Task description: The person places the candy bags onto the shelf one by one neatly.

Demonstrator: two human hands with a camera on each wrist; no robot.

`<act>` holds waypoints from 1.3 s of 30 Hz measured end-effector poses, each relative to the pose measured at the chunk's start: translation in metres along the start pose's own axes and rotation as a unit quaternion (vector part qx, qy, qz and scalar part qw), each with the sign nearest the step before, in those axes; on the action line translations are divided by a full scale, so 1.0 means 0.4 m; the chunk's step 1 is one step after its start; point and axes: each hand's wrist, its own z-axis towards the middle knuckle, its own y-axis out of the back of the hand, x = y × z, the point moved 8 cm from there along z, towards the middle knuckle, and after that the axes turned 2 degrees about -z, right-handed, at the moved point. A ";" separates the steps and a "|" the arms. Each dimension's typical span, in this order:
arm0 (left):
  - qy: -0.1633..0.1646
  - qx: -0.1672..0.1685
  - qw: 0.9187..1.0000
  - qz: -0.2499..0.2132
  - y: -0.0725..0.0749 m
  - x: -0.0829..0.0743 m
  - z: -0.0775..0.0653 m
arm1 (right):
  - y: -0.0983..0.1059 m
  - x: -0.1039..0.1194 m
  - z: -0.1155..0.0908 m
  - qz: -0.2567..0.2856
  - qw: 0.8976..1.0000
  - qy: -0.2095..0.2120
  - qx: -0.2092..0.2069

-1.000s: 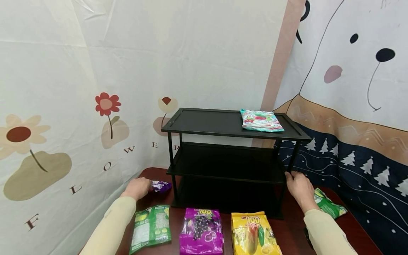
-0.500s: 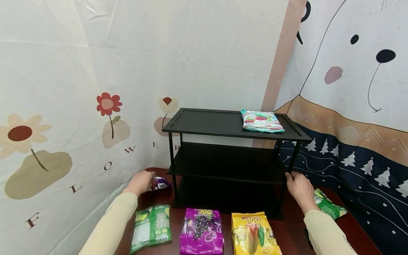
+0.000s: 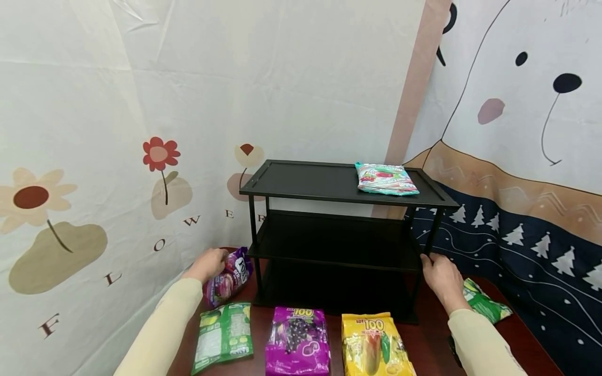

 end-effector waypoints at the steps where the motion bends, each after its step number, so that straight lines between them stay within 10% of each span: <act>1: 0.004 0.002 1.000 -0.010 -0.001 0.002 -0.001 | 0.000 0.000 0.001 0.000 1.000 0.001 0.000; 39: 0.155 0.031 0.986 -0.058 -0.033 0.167 -0.084 | 0.002 0.001 0.019 -0.033 0.997 0.027 0.069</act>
